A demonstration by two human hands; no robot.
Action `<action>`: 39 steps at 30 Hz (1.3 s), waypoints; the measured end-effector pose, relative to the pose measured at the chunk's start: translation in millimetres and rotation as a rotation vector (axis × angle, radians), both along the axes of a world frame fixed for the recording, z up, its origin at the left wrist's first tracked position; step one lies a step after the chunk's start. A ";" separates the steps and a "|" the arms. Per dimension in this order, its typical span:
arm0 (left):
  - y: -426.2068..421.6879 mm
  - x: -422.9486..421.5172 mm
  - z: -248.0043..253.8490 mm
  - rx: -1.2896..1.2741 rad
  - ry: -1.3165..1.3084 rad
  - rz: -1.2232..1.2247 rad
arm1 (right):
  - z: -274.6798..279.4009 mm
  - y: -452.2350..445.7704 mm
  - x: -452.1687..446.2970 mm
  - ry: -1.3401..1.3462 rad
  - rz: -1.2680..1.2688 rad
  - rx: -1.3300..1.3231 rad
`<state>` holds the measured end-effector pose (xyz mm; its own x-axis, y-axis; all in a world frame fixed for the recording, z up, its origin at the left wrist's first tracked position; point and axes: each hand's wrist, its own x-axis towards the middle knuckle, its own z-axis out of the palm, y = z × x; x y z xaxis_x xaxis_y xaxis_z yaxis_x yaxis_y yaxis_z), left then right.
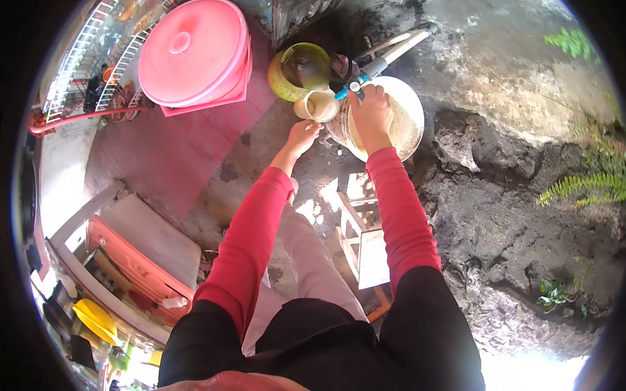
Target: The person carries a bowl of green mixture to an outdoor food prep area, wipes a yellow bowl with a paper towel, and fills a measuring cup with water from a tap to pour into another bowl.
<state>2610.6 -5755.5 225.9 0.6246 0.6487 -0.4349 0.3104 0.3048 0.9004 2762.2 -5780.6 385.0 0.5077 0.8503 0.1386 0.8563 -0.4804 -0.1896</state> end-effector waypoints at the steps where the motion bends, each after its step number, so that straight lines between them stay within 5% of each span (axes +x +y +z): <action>1: 0.7 5.8 11.0 0.000 0.053 -0.011 | -1.6 2.1 3.8 -0.020 -0.005 -0.003; 39: -14.2 35.3 32.7 -0.009 -0.007 0.149 | -7.1 20.6 -14.0 0.250 -0.274 -0.046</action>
